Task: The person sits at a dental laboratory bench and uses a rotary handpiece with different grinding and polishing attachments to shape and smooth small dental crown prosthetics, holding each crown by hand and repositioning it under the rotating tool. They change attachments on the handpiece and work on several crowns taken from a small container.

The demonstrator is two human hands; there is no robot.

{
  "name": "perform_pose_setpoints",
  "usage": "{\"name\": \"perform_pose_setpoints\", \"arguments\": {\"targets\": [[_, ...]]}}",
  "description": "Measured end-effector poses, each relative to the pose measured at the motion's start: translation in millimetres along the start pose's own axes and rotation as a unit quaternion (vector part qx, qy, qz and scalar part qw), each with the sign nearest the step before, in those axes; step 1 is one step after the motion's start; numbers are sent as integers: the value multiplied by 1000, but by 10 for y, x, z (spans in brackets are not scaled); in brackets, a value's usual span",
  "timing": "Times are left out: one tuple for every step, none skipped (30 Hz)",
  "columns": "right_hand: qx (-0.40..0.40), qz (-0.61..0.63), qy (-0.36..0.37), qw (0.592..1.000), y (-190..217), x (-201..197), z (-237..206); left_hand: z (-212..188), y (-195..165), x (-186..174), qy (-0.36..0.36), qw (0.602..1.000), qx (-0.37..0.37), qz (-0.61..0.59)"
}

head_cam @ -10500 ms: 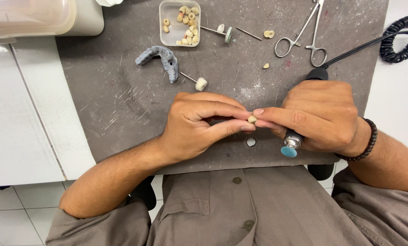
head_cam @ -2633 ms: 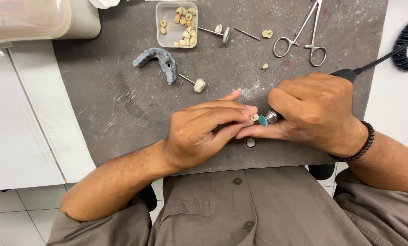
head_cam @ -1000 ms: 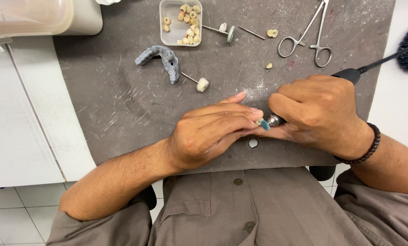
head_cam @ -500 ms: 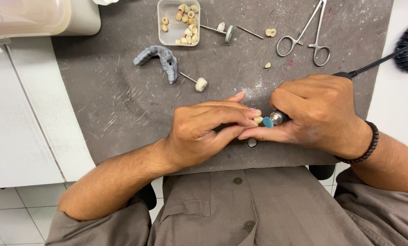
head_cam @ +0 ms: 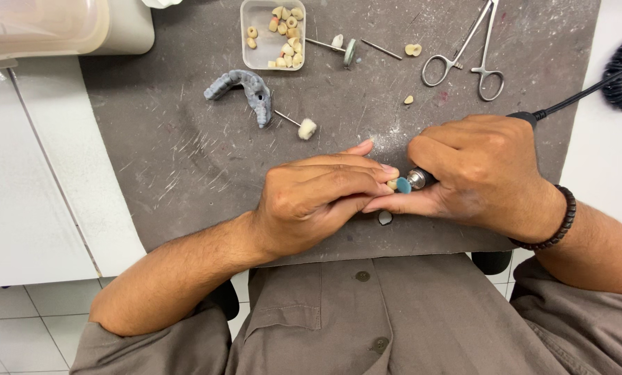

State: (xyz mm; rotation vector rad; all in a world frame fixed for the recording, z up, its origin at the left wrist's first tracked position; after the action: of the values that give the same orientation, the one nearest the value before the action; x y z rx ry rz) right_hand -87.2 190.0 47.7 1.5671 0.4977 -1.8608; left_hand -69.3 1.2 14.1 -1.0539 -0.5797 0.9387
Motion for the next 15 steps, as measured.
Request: {"name": "perform_pose_setpoints", "arguments": {"targets": [[3, -5, 6, 1000, -3, 2, 2, 1, 1, 1, 0, 1000, 2, -1], [6, -11, 12, 1000, -6, 2, 3, 1, 4, 2, 0, 1000, 4, 0], [12, -30, 9, 999, -14, -7, 4, 3, 5, 4, 0, 1000, 6, 0], [18, -49, 6, 999, -22, -16, 3, 3, 6, 5, 0, 1000, 7, 1], [23, -67, 3, 998, -26, -22, 4, 1, 6, 3, 1, 1000, 6, 1], [18, -61, -3, 998, -21, -31, 3, 0, 6, 3, 1, 1000, 5, -1], [14, -56, -11, 998, -15, -41, 0, 0, 5, 3, 3, 1000, 5, -2], [10, -52, -18, 998, -11, -53, -3, 1, 3, 4, 2, 1000, 7, 0], [8, -47, -9, 999, -7, -44, -2, 0, 0, 2, 1, 1000, 9, 2], [5, -41, 0, 999, 2, -29, -1, -1, -2, -1, -2, 1000, 11, 5], [1, -35, 9, 999, 6, -16, 0, 0, -1, 0, -1, 1000, 10, 4], [4, -36, 9, 999, 3, -11, 1, 0, 0, 1, 1, 1000, 8, 3], [6, -38, 10, 999, -2, -8, 0, 0, 1, 4, 2, 1000, 7, 1], [9, -41, 11, 999, -7, -7, -3, 1, 0, 4, 2, 1000, 8, -1], [9, -33, 9, 999, -7, -9, -7, 2, -2, 4, 2, 1000, 9, -3]]}}
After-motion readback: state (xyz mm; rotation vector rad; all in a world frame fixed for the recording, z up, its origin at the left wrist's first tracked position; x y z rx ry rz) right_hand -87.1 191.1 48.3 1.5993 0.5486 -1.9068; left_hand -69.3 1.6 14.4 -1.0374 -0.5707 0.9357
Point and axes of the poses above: each hand's wrist, its own z-axis towards the middle knuckle, its own x-axis out of the palm, y = z × x, the point moved 4 cm from there along z, towards the middle knuckle, and after that the axes turned 12 degrees about -z, right-handed, at the moved point
